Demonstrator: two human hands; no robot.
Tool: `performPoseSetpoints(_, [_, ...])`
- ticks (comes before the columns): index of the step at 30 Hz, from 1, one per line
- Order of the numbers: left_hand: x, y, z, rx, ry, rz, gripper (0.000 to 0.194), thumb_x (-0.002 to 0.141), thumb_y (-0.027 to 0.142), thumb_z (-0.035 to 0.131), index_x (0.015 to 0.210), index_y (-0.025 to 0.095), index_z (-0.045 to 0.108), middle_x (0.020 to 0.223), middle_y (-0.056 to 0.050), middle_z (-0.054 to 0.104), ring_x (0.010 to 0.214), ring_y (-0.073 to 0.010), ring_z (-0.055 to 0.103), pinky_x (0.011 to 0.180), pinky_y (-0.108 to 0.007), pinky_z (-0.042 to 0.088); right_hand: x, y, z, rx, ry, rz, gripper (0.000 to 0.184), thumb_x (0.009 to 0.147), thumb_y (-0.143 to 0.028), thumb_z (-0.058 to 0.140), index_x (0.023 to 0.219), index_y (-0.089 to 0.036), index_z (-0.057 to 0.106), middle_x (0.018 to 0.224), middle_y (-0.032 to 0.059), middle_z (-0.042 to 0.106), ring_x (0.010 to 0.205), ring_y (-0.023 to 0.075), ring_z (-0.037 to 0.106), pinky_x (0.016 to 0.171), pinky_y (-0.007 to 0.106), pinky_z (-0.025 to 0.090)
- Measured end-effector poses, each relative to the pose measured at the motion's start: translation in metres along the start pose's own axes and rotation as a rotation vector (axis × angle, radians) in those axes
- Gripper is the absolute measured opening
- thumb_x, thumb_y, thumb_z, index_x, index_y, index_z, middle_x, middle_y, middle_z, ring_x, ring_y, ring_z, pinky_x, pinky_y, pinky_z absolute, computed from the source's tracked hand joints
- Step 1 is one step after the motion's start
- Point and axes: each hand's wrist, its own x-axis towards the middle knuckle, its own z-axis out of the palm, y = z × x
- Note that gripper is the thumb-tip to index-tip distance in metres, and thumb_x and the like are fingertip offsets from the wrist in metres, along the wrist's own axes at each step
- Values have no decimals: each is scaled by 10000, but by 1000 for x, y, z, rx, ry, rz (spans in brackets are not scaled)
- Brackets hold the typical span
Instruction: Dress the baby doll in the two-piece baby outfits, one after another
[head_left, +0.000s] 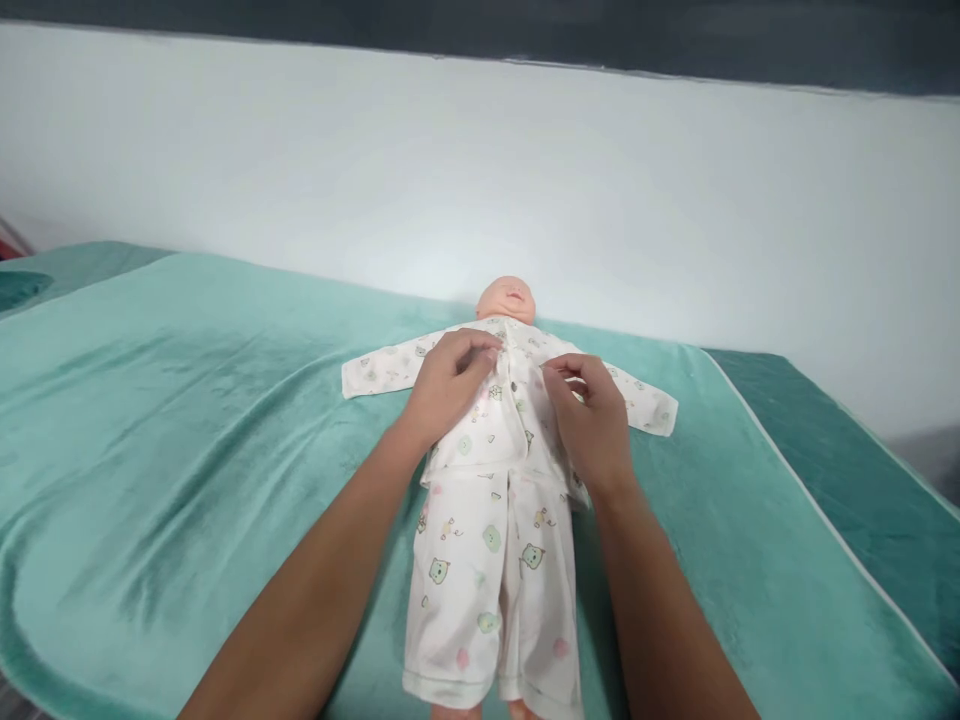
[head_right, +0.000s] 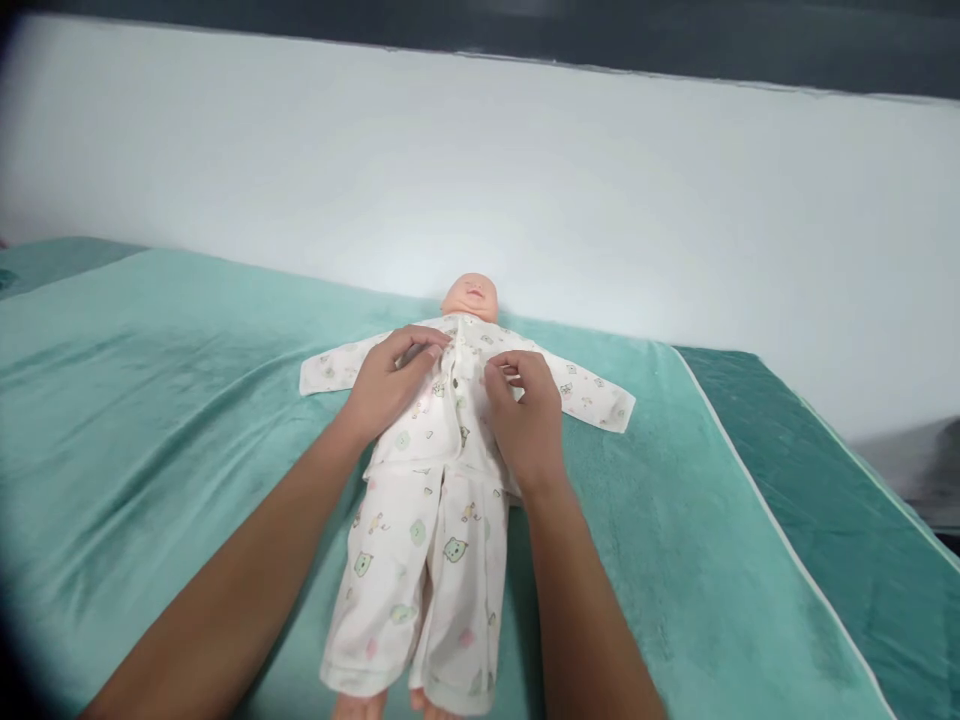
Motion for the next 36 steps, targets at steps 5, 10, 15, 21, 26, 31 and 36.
performPoseSetpoints(5, [-8, 10, -9, 94, -123, 76, 119, 911, 294, 591, 860, 252, 691, 1023, -16, 730, 1093, -218, 604, 1035, -394, 450, -9, -23, -6, -223, -248, -37, 113, 869, -315, 615, 803, -243, 558, 752, -10, 591, 636, 157, 520, 603, 306, 412])
performPoseSetpoints(10, [-6, 8, -17, 31, -242, 23, 128, 892, 343, 630, 837, 252, 702, 1109, -39, 693, 1145, -230, 586, 981, -382, 476, -16, -26, 9, -566, -283, -130, 130, 859, -312, 620, 890, -227, 527, 962, 53, 612, 728, 191, 558, 587, 305, 350])
performPoseSetpoints(15, [-3, 6, -25, -42, -330, 2, 82, 862, 325, 673, 867, 251, 709, 1195, -46, 654, 1208, -225, 576, 1079, -391, 442, -20, -24, 20, -682, -195, -174, 157, 902, -348, 575, 833, -228, 501, 877, 62, 595, 676, 192, 510, 551, 303, 267])
performPoseSetpoints(21, [-3, 7, -28, -38, -352, -75, 130, 845, 382, 702, 868, 254, 704, 1315, -57, 595, 1287, -256, 534, 1043, -397, 477, -14, -26, 20, -580, -183, -134, 209, 864, -219, 518, 675, -233, 430, 712, 29, 565, 586, 157, 434, 557, 313, 264])
performPoseSetpoints(26, [-3, 5, -26, -18, -332, -77, 124, 842, 367, 701, 812, 247, 691, 1300, -48, 589, 1252, -249, 551, 1011, -381, 481, -3, -24, 5, -164, -255, 149, 138, 807, -260, 569, 676, -235, 535, 597, -25, 559, 555, 149, 457, 549, 299, 344])
performPoseSetpoints(31, [-3, 2, -20, -29, -294, -46, 143, 881, 359, 651, 825, 228, 659, 1262, -59, 591, 1178, -221, 570, 957, -353, 488, -1, -21, 1, 207, -260, 320, 84, 772, -270, 585, 701, -232, 560, 568, -52, 519, 531, 125, 443, 511, 264, 337])
performPoseSetpoints(36, [-8, 7, -8, -163, -228, -72, 194, 924, 407, 606, 875, 220, 611, 943, -34, 637, 862, -168, 581, 769, -308, 480, 0, -20, 4, 439, -296, 410, 83, 734, -290, 665, 772, -230, 621, 593, -62, 488, 525, 111, 403, 490, 250, 310])
